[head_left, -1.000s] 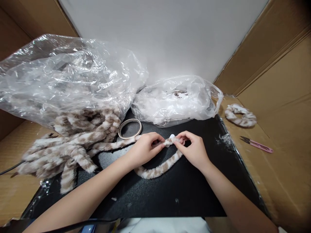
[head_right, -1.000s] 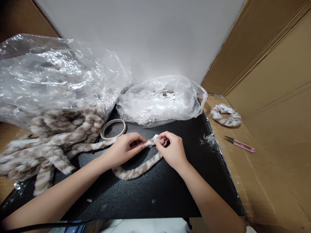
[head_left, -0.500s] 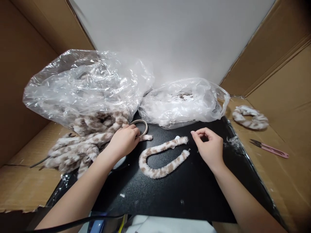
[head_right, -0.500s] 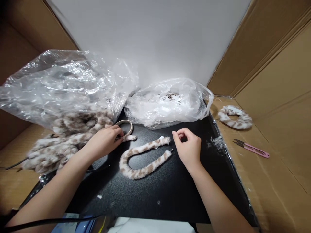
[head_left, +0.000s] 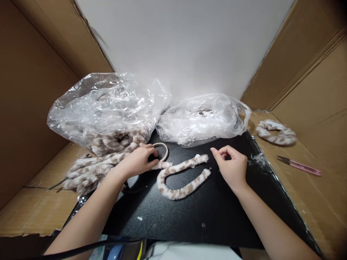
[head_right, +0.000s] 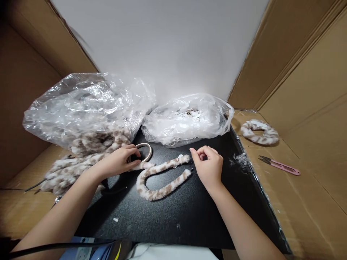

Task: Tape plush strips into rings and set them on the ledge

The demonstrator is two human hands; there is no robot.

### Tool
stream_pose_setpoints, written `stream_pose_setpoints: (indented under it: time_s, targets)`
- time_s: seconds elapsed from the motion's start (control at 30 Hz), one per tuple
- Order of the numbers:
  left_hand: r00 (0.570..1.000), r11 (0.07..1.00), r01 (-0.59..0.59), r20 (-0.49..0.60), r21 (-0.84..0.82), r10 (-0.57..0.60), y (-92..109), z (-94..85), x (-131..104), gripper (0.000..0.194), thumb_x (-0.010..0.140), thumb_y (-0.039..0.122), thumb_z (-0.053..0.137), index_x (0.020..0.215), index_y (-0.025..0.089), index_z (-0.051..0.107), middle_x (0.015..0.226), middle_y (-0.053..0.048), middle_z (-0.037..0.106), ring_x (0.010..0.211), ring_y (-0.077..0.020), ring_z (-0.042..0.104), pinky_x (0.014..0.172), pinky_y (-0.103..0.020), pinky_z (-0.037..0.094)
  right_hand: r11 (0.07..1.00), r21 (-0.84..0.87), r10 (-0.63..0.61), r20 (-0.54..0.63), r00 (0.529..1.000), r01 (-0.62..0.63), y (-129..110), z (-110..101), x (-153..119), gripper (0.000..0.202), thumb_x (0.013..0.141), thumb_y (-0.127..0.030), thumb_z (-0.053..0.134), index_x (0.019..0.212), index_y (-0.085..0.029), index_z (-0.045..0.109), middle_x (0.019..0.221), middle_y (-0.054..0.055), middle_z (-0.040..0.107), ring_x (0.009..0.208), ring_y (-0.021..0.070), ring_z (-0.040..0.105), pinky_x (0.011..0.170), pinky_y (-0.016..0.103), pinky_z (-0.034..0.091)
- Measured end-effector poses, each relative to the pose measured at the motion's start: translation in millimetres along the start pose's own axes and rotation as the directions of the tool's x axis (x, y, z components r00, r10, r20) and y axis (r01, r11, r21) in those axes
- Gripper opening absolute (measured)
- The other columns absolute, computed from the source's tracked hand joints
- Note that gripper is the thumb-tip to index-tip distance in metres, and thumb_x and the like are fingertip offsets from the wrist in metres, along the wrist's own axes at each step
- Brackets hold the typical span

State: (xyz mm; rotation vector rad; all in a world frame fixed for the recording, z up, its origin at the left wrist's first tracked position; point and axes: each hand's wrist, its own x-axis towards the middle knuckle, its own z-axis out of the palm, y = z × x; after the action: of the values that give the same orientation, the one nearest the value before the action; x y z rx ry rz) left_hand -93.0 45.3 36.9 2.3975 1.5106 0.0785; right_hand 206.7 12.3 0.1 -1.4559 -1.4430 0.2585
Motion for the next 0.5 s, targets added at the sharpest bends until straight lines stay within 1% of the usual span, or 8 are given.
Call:
stream_pose_setpoints:
  time_s: [0.07,0.1,0.2,0.27,0.33,0.4,0.47,0.5]
  targets:
    - [0.999,0.999,-0.037,0.027,-0.007,0.037,-3,-0.5,-3,0.023,0.083,0.035,0.054,0.087,0.018,0.069,0.092,-0.01,0.065,0.088,-0.0249,0.062,0.076,-0.033,0.049,0.999,0.052,-0.006,-0.012,1.0,0.007,0,1,0,0.014,0.081,-0.031,0.067,0.075,-0.02,0.064,0.069,0.001,0.065,0.063,0.016,0.06,0.071,0.031,0.05]
    - [0.998,0.998,-0.058,0.04,-0.009,0.058,-3,-1.5,-4,0.023,0.083,0.035,0.054,0.088,0.018,0.069,0.093,-0.01,0.066,0.088,-0.0245,0.062,0.077,-0.033,0.049,0.998,0.064,-0.012,-0.002,1.0,0.012,0,1,-1,0.013,0.082,-0.031,0.066,0.077,-0.02,0.065,0.07,0.0,0.066,0.063,0.0158,0.061,0.078,0.034,0.051]
    - [0.99,0.993,-0.119,0.073,-0.003,0.119,-3,-6.4,-5,0.022,0.083,0.033,0.058,0.09,0.019,0.073,0.1,-0.011,0.068,0.091,-0.0243,0.064,0.082,-0.033,0.049,0.999,0.011,-0.046,-0.015,0.999,0.046,1,2,-1,0.017,0.083,-0.032,0.065,0.071,-0.021,0.065,0.054,-0.005,0.058,0.053,0.0134,0.056,0.1,0.047,0.044]
    - [0.983,0.989,-0.15,0.105,0.01,0.148,-2,-10.3,-5,0.021,0.082,0.033,0.06,0.09,0.02,0.075,0.105,-0.01,0.07,0.094,-0.0244,0.066,0.084,-0.031,0.048,0.996,0.01,-0.087,-0.037,0.996,0.087,2,2,-1,0.008,0.081,-0.027,0.066,0.086,-0.021,0.068,0.068,-0.001,0.067,0.065,0.0171,0.062,0.1,0.048,0.043]
    - [0.978,0.986,-0.167,0.133,0.017,0.163,0,-13.2,-5,0.02,0.081,0.032,0.061,0.089,0.022,0.077,0.108,-0.008,0.072,0.095,-0.0238,0.068,0.083,-0.029,0.049,0.992,0.05,-0.12,-0.017,0.993,0.12,2,4,-2,0.02,0.081,-0.023,0.064,0.101,-0.02,0.068,0.09,0.005,0.072,0.082,0.0211,0.066,0.092,0.045,0.048]
    - [0.975,0.984,-0.177,0.139,0.023,0.173,4,-13.7,-5,0.02,0.081,0.03,0.061,0.088,0.023,0.078,0.108,-0.007,0.073,0.093,-0.023,0.069,0.081,-0.028,0.049,0.988,0.062,-0.141,0.038,0.989,0.138,2,5,-3,0.01,0.083,-0.024,0.063,0.089,-0.021,0.07,0.076,0.002,0.07,0.069,0.0182,0.064,0.093,0.045,0.048]
    - [0.974,0.98,-0.197,0.123,0.034,0.191,7,-11.2,-5,0.019,0.079,0.026,0.059,0.085,0.023,0.077,0.103,-0.006,0.074,0.088,-0.0214,0.069,0.077,-0.026,0.049,0.987,0.034,-0.158,0.058,0.986,0.156,1,7,-5,0.009,0.083,-0.025,0.063,0.076,-0.022,0.069,0.054,-0.005,0.058,0.051,0.0138,0.056,0.101,0.049,0.042]
    - [0.972,0.976,-0.213,0.113,0.039,0.207,9,-9.2,-5,0.019,0.078,0.024,0.058,0.082,0.023,0.077,0.1,-0.006,0.074,0.085,-0.0205,0.069,0.076,-0.026,0.048,0.985,0.018,-0.175,0.05,0.983,0.174,0,8,-5,0.008,0.082,-0.024,0.063,0.077,-0.022,0.07,0.052,-0.006,0.056,0.051,0.0142,0.056,0.103,0.05,0.041]
